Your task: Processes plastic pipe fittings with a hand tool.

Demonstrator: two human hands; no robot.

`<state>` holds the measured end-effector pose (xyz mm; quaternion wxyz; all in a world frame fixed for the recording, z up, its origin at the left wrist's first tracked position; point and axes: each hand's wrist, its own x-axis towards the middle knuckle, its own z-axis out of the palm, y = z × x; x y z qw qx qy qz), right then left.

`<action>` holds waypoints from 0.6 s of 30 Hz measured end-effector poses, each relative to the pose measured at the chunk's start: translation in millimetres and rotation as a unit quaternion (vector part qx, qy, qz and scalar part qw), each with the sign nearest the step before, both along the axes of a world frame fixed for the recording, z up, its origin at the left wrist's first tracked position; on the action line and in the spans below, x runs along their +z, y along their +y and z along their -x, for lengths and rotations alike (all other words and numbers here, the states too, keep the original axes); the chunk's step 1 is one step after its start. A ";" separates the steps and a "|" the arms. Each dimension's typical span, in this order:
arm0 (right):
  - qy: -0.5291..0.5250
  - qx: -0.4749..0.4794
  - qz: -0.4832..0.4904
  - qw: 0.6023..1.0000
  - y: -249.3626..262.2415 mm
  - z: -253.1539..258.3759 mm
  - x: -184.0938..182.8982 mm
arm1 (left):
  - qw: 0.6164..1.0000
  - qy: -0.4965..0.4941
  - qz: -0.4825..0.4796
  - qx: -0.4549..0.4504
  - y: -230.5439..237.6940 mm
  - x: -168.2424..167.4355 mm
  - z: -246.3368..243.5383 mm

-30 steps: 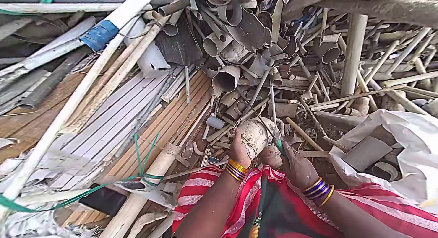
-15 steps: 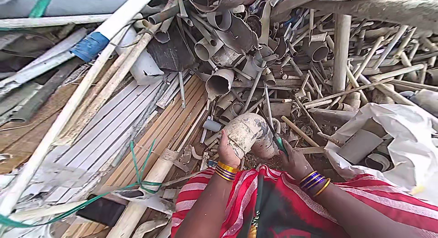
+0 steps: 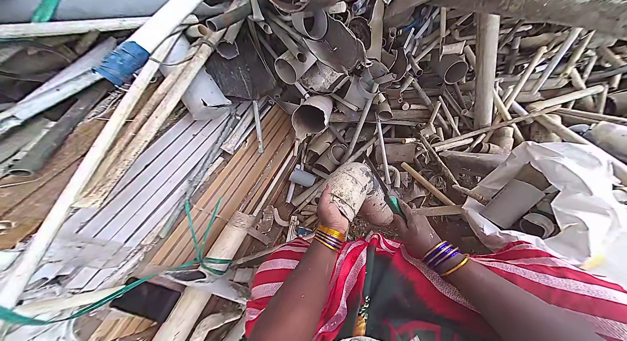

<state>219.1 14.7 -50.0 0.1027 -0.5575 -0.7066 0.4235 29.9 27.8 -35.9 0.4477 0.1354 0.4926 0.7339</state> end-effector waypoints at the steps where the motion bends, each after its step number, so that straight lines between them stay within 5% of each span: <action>1: 0.004 0.013 -0.017 1.000 -3.8 1.2 -1.7 | 1.000 -0.025 0.010 -0.011 2.3 -5.4 -2.1; 7: -0.053 -0.054 0.102 0.992 8.1 -1.8 -15.3 | 0.990 -0.102 0.076 -0.062 12.4 -47.1 -14.4; 10: -0.053 0.008 0.048 0.997 -4.8 1.7 -10.5 | 0.984 -0.095 0.126 -0.086 19.1 -57.2 -18.0; 13: -0.103 0.030 0.104 0.989 -5.6 6.1 -19.0 | 0.981 -0.045 0.166 -0.090 24.4 -69.5 -17.2; 18: -0.098 -0.101 0.190 0.972 15.3 -4.3 -40.5 | 0.982 -0.039 0.171 -0.074 30.0 -76.7 -9.0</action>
